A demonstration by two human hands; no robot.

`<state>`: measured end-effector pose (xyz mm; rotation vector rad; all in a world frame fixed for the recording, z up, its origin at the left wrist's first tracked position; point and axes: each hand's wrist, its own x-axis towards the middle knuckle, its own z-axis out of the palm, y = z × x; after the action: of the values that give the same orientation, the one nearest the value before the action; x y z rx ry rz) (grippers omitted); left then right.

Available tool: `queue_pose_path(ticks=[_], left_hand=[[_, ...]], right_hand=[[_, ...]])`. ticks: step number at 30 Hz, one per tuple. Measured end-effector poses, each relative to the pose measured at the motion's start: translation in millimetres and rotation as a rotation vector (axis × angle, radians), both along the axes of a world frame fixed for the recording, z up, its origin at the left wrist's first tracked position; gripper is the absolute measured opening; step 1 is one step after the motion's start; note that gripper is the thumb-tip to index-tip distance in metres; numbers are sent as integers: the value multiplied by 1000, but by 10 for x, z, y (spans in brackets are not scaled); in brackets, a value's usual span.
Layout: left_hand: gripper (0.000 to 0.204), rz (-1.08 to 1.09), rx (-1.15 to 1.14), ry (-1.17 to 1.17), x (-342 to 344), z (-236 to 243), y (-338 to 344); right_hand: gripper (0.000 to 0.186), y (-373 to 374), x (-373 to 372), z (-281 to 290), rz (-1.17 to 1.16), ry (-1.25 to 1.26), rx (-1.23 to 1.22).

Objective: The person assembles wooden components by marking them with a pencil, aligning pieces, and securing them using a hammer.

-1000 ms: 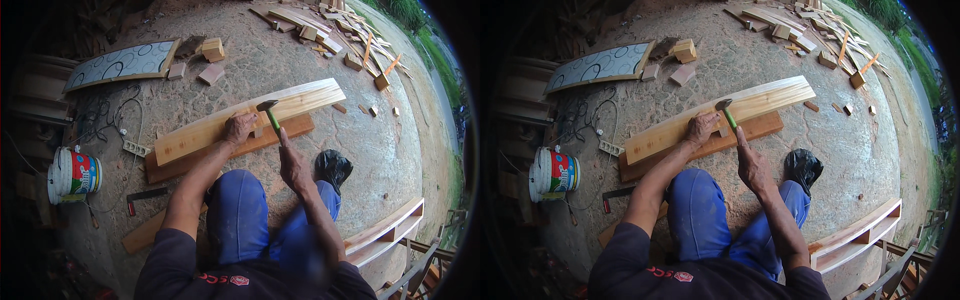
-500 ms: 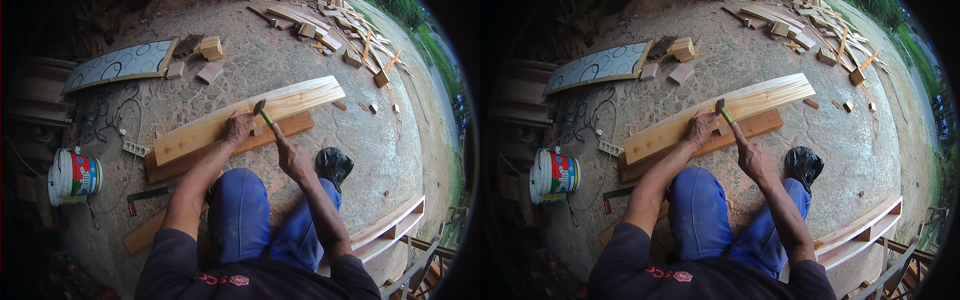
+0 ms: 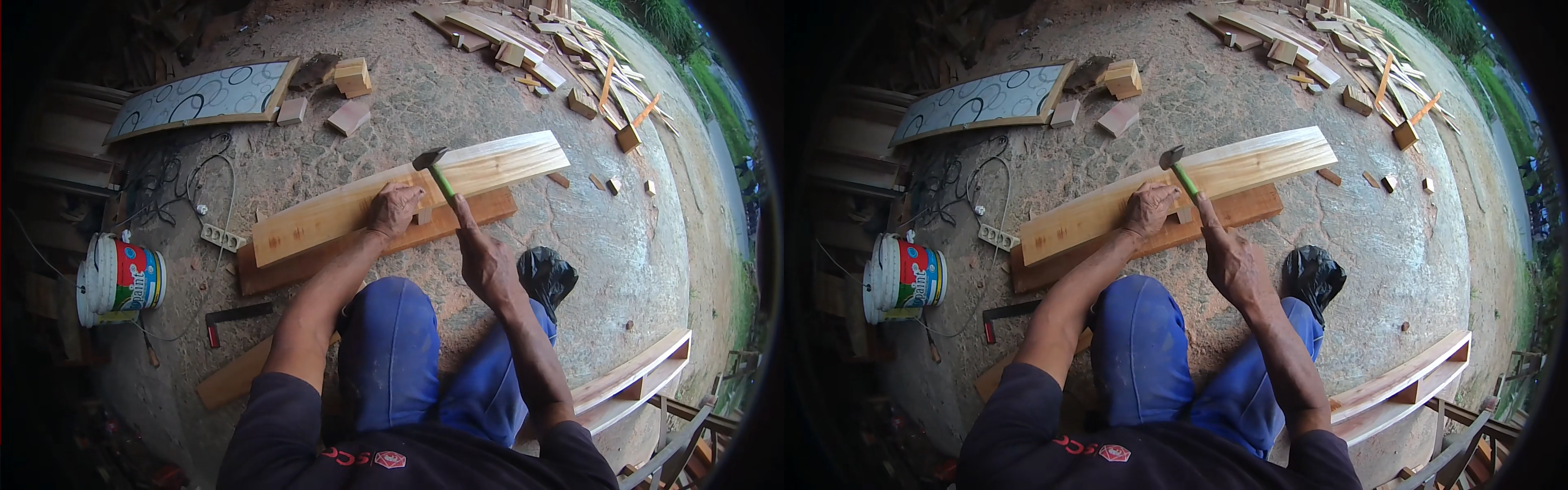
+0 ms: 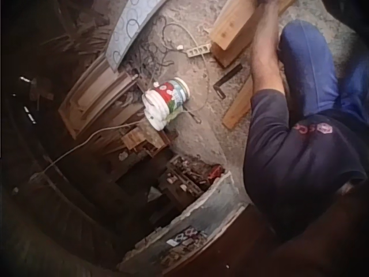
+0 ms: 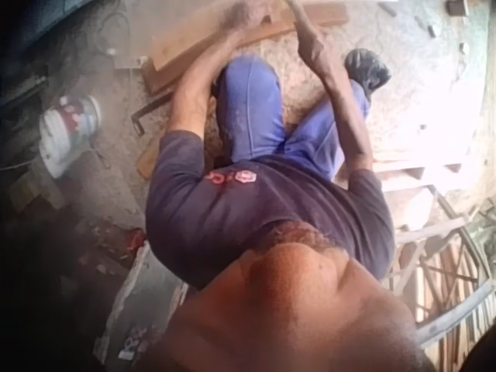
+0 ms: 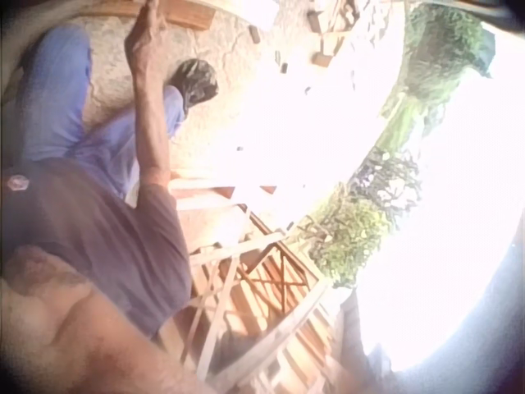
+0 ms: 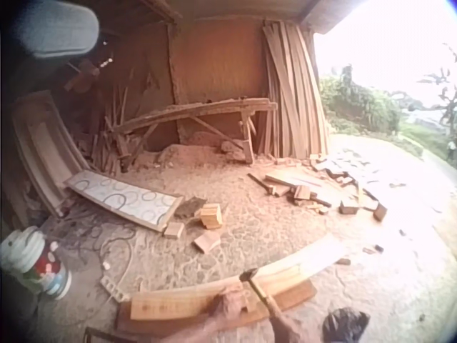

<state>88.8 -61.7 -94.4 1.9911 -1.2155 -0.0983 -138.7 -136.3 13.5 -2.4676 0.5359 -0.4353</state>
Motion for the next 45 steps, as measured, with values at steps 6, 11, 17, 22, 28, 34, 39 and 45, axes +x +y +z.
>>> queue_pose_path(ticks=[6,11,17,22,28,34,39,45], left_hand=[[23,12,-35,121,20,-101,-32],[20,1,-9,26,29,-69,21],[19,-4,-29,64,38,-131,-31],[20,30,-22,76,54,-159,4],[20,15,-21,123,38,-117,-13],[20,-84,29,112,116,-35,12],[33,-4,66,-92,454,66,-148],[49,-92,551,198,788,182,-459]], right_hand=[[74,-13,-5,-164,7,131,-75],[74,42,3,78,4,-42,-47],[72,-2,-5,-146,15,95,-40],[72,47,58,173,-5,-95,-42],[73,48,-13,-139,5,68,-138],[72,-112,-15,-611,-118,-5,46],[58,-356,101,-852,-157,57,87],[62,-66,25,-952,-333,-253,315]])
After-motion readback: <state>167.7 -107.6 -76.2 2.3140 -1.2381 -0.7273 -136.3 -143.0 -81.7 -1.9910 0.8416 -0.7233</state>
